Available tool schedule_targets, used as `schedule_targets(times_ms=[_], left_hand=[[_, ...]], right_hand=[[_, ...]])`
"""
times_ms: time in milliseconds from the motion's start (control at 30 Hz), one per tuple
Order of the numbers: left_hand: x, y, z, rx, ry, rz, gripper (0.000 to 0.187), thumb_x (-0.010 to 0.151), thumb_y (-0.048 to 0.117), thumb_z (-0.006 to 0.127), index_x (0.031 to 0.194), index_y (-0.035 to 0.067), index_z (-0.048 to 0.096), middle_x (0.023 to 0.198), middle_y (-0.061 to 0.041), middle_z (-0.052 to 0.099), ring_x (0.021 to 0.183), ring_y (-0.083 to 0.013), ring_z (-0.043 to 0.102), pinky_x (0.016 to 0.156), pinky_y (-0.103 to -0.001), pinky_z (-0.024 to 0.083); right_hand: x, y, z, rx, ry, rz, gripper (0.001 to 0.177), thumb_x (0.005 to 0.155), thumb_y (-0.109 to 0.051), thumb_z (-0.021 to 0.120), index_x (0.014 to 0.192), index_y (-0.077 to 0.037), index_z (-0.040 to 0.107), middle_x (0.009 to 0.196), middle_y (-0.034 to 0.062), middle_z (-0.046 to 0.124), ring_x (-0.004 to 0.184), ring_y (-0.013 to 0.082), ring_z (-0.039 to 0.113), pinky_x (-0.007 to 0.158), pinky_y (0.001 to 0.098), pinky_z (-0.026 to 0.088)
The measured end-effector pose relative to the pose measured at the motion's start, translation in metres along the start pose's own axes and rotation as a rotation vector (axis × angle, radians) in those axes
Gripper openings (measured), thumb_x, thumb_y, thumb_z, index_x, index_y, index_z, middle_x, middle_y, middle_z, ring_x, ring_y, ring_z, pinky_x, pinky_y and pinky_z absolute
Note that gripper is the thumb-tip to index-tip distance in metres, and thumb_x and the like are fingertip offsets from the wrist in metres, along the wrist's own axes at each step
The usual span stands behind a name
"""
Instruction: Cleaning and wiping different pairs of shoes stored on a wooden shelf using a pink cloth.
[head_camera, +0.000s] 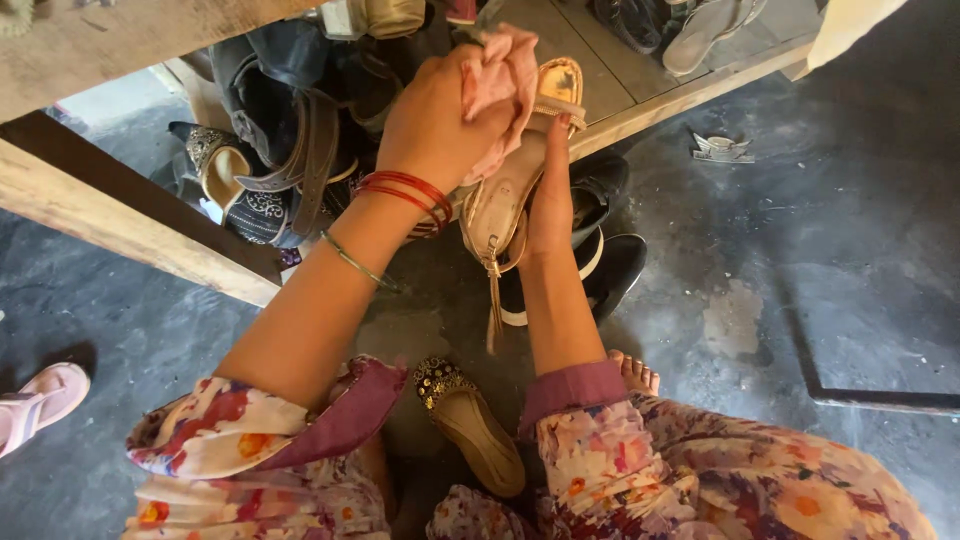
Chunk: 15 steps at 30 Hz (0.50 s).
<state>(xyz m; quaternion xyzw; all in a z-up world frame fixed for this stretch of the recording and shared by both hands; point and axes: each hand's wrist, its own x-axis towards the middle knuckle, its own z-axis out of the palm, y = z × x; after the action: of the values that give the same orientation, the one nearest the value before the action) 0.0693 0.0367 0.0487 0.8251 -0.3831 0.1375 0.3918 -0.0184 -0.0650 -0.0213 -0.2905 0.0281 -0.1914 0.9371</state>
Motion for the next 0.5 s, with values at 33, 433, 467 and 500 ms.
schedule_targets(times_ms=[33,433,467,500], left_hand=[[0.0,-0.003,0.003,-0.002,0.0,0.0,0.05,0.088,0.038,0.077,0.126,0.01,0.062,0.11,-0.019,0.066,0.102,-0.0404,0.068,0.086,-0.047,0.055],[-0.005,-0.007,-0.001,-0.021,-0.297,-0.248,0.054,0.083,0.048,0.072,0.121,0.009,0.068,0.105,-0.021,0.074,0.099,-0.0376,0.072,0.086,-0.045,0.055],[-0.005,-0.005,-0.003,-0.043,-0.312,-0.255,0.054,0.081,0.047,0.071,0.12,0.01,0.068,0.105,-0.02,0.075,0.098,-0.0367,0.072,0.085,-0.044,0.056],[-0.006,-0.002,-0.005,-0.064,-0.326,-0.262,0.054,0.079,0.047,0.07,0.119,0.011,0.069,0.104,-0.019,0.075,0.097,-0.0359,0.073,0.085,-0.043,0.056]], right_hand=[[0.001,-0.001,-0.001,-0.002,0.001,-0.001,0.067,0.099,-0.059,0.054,0.141,-0.006,0.055,0.128,0.0122,0.068,0.11,0.025,0.07,0.094,0.0416,0.06],[0.005,-0.003,-0.011,0.12,-0.258,-0.033,0.077,0.102,-0.069,0.054,0.136,-0.001,0.058,0.108,0.0162,0.067,0.081,0.0286,0.071,0.074,0.0429,0.063],[0.005,-0.003,-0.012,0.123,-0.202,-0.052,0.075,0.102,-0.068,0.055,0.136,-0.001,0.058,0.112,0.0147,0.067,0.083,0.027,0.07,0.073,0.0411,0.062],[0.005,-0.003,-0.013,0.125,-0.147,-0.071,0.074,0.102,-0.066,0.055,0.137,-0.001,0.057,0.115,0.0131,0.067,0.084,0.0255,0.069,0.072,0.0394,0.061]])
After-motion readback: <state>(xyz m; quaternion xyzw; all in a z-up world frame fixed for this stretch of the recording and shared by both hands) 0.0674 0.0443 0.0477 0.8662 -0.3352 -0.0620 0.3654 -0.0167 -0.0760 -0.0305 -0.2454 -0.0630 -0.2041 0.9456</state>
